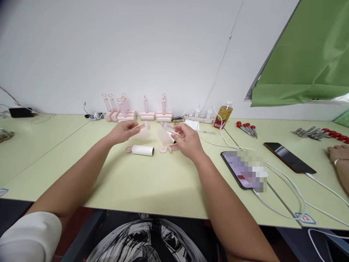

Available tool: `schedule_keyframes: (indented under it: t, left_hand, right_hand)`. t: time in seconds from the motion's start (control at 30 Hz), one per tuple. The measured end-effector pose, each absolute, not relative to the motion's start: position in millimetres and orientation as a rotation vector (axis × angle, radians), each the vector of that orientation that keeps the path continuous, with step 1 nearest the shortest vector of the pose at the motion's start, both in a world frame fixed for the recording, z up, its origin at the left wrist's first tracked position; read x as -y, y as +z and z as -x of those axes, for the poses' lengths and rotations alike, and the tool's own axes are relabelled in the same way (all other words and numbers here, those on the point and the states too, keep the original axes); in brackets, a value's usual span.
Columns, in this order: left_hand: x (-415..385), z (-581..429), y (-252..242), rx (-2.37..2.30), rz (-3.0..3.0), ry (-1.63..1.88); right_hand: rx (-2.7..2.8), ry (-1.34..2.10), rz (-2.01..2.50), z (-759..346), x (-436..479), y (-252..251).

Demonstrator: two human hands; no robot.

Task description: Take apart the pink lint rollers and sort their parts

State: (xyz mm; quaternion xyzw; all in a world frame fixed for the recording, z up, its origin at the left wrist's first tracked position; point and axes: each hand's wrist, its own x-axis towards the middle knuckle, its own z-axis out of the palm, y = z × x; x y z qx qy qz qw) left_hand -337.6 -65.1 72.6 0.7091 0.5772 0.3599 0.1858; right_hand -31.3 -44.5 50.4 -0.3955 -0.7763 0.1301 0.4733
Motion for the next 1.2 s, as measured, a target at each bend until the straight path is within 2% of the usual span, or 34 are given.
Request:
schedule_keyframes:
  t: [0.1,0.23,0.3,0.43,0.53,0.67,0.8,1.0,1.13,1.2]
  left_hand:
    - [41.4,320.1,55.5,-1.852,-2.244,0.516]
    - [24.9,306.7,38.2,-1.958,-2.411,0.316]
    - [31.1,303.7,38.6,-1.958,-2.391,0.378]
    - [70.9,288.8,53.6,-1.78,-2.582,0.782]
    - [102.6,272.2,59.4,-1.438,-2.932,0.629]
    - [116.2,270.4,49.4,-1.531,-2.962,0.457]
    - [114.2,280.7,39.2,-1.634,-2.928,0.388]
    - [121.3,269.3,33.2,-1.636,-2.89,0.365]
    - [119.8,271.5,36.5,-1.765,-2.598,0.569]
    - [114.9,283.5,42.5,-1.866,-2.378,0.748]
  right_hand:
    - [1.874,0.411,1.027,37.4,44.7,41.5]
    - [1.939,0.62,1.073,38.6,43.2,33.4]
    - [2.033,0.675,1.081,41.4,45.3,32.0]
    - [2.101,0.865,1.147,55.0,57.4,33.2]
    - [1.91,1.261,1.083,66.2,67.1,34.9]
    - [1.692,1.685,0.987,72.3,70.9,31.4]
    - [1.751,1.776,1.118,72.9,71.5,22.9]
    - [1.678,1.96,0.927,74.8,77.1,21.0]
    - [1.617,2.005,0.852,67.4,74.5,30.7]
    - [1.667,1.917,0.862,62.4,72.7,35.3]
